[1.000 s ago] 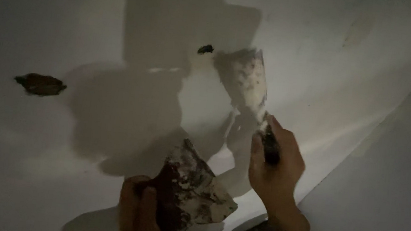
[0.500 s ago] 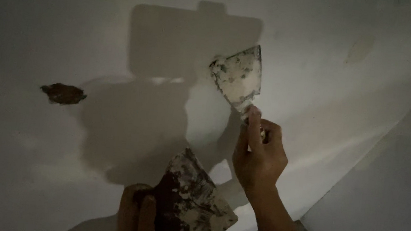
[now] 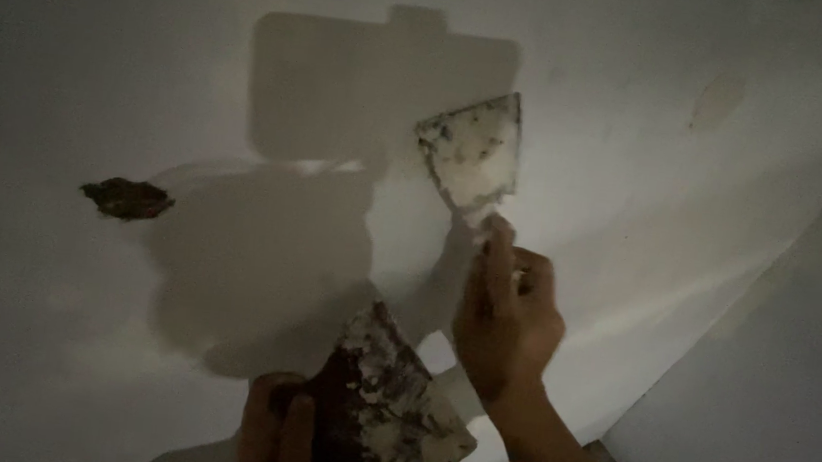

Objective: The person scoops plaster from a bucket onto putty knives and applies it over holes in the wall with a putty knife.

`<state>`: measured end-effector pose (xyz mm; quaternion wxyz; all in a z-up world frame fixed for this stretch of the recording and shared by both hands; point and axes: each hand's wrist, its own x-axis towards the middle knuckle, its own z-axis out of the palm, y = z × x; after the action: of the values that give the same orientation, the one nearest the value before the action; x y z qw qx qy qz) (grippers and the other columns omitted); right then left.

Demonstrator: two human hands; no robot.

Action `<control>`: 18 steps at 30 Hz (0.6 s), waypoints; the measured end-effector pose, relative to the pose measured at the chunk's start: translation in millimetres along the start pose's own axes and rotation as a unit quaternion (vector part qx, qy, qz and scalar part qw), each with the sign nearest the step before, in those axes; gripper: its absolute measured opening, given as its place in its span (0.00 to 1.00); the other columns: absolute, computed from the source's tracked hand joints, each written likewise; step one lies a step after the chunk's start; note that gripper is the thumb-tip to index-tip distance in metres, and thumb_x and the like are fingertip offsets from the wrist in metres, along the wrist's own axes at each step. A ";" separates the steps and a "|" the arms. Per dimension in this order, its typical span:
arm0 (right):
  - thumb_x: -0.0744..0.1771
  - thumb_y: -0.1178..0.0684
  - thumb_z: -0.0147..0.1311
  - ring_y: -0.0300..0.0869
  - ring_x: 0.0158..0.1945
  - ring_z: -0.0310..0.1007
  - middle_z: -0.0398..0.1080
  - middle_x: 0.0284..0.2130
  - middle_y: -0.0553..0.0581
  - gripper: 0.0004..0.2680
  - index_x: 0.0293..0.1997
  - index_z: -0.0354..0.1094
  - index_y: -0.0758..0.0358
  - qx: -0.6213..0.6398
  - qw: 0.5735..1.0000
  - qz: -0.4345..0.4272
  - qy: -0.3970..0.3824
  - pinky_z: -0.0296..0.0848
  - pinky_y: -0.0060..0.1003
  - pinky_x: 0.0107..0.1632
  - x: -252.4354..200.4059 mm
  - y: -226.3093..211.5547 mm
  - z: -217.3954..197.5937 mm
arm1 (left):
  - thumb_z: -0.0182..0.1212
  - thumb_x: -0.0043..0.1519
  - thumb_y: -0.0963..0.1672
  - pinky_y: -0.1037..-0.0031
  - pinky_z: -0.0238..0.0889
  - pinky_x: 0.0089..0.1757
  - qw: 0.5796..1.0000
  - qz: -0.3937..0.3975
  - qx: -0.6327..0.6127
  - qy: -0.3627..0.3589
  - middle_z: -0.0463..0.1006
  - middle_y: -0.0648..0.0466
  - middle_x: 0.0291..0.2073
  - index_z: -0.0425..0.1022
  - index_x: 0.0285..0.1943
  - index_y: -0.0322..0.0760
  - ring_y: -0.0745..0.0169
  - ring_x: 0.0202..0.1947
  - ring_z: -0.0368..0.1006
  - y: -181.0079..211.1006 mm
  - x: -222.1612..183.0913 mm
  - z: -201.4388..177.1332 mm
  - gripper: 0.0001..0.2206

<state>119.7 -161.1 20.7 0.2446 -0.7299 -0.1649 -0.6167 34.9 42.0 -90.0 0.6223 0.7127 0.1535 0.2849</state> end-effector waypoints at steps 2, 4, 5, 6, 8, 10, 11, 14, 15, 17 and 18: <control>0.69 0.60 0.59 0.45 0.31 0.72 0.73 0.40 0.61 0.20 0.70 0.62 0.54 -0.011 0.999 0.004 -0.030 0.70 0.38 0.28 -0.9 -3.6 3.8 | 0.54 0.62 0.45 0.65 0.68 0.41 1.000 0.015 -0.016 -0.009 0.76 0.48 0.31 0.72 0.46 0.29 0.55 0.34 0.72 -4.2 -1.8 -2.0 0.12; 0.69 0.60 0.58 0.44 0.28 0.72 0.73 0.38 0.62 0.19 0.69 0.63 0.56 -0.024 0.998 0.005 -0.064 0.69 0.38 0.25 -5.8 -6.0 3.8 | 0.54 0.64 0.45 0.66 0.67 0.39 0.999 0.018 -0.026 -0.008 0.74 0.47 0.30 0.72 0.45 0.29 0.55 0.32 0.69 -5.0 -3.3 -5.4 0.12; 0.68 0.60 0.59 0.44 0.27 0.72 0.74 0.38 0.62 0.19 0.69 0.64 0.55 -0.039 0.997 0.002 -0.059 0.68 0.38 0.24 -7.8 -5.4 1.5 | 0.54 0.64 0.45 0.66 0.66 0.38 0.999 0.014 -0.030 -0.002 0.73 0.47 0.29 0.72 0.45 0.29 0.56 0.30 0.67 -4.3 -3.1 -6.4 0.11; 0.68 0.59 0.60 0.44 0.26 0.72 0.74 0.38 0.62 0.19 0.68 0.64 0.55 -0.055 0.997 -0.002 -0.054 0.68 0.39 0.23 -9.7 -4.3 -1.6 | 0.54 0.64 0.45 0.66 0.65 0.36 0.999 0.010 -0.034 0.003 0.72 0.47 0.29 0.72 0.45 0.29 0.57 0.29 0.66 -3.4 -2.9 -7.6 0.11; 0.69 0.58 0.60 0.43 0.28 0.72 0.74 0.39 0.61 0.18 0.69 0.63 0.54 -0.039 0.999 -0.005 -0.029 0.70 0.38 0.26 -15.0 -5.4 -5.5 | 0.53 0.65 0.45 0.67 0.62 0.34 0.999 -0.003 -0.040 0.012 0.71 0.47 0.28 0.72 0.45 0.30 0.59 0.27 0.62 -3.9 -6.9 -10.5 0.11; 0.72 0.59 0.57 0.42 0.34 0.75 0.72 0.41 0.58 0.18 0.71 0.62 0.54 0.025 1.000 -0.004 0.019 0.75 0.36 0.34 -15.4 -7.0 -8.8 | 0.53 0.66 0.45 0.68 0.61 0.32 0.999 0.003 -0.042 0.020 0.69 0.47 0.28 0.72 0.45 0.30 0.61 0.25 0.60 -3.4 -10.3 -9.5 0.11; 0.71 0.60 0.57 0.41 0.33 0.74 0.72 0.40 0.58 0.17 0.70 0.63 0.56 0.029 0.999 0.002 0.020 0.74 0.36 0.32 -13.3 -7.9 -9.4 | 0.52 0.66 0.45 0.68 0.60 0.32 0.999 0.014 -0.040 0.025 0.69 0.47 0.27 0.73 0.45 0.30 0.62 0.25 0.59 -3.7 -13.3 -8.3 0.11; 0.70 0.60 0.59 0.40 0.30 0.72 0.73 0.39 0.58 0.17 0.68 0.66 0.60 0.025 1.000 0.014 0.005 0.71 0.36 0.28 -5.2 -9.8 -6.4 | 0.52 0.65 0.44 0.71 0.62 0.35 0.996 0.042 -0.075 0.007 0.71 0.49 0.29 0.72 0.45 0.30 0.65 0.28 0.64 -6.1 -8.5 -6.3 0.10; 0.69 0.60 0.59 0.41 0.30 0.72 0.73 0.39 0.59 0.17 0.67 0.66 0.61 0.012 1.000 0.017 -0.011 0.69 0.36 0.27 -3.1 -12.6 -4.1 | 0.52 0.65 0.44 0.71 0.62 0.35 0.995 0.048 -0.084 0.002 0.71 0.49 0.29 0.72 0.45 0.30 0.65 0.28 0.64 -4.4 -9.7 -4.2 0.10; 0.68 0.60 0.60 0.41 0.28 0.71 0.73 0.38 0.59 0.17 0.66 0.67 0.61 -0.003 1.000 0.011 -0.020 0.68 0.35 0.24 -1.8 -15.7 -2.4 | 0.52 0.65 0.44 0.71 0.63 0.35 0.996 0.050 -0.076 0.003 0.71 0.49 0.29 0.72 0.46 0.30 0.65 0.28 0.64 -1.0 -11.1 -3.4 0.10; 0.69 0.61 0.60 0.39 0.27 0.70 0.73 0.37 0.59 0.17 0.67 0.66 0.61 -0.006 1.000 0.003 -0.013 0.67 0.35 0.23 -2.6 -16.7 0.2 | 0.51 0.65 0.44 0.71 0.63 0.35 0.996 0.048 -0.072 0.007 0.71 0.49 0.30 0.72 0.46 0.30 0.65 0.28 0.64 -0.3 -11.7 -4.0 0.10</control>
<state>110.3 -147.0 20.7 0.2401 -0.7396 -0.1622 -0.6075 23.4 38.6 -92.6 0.6563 0.6708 0.1026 0.3298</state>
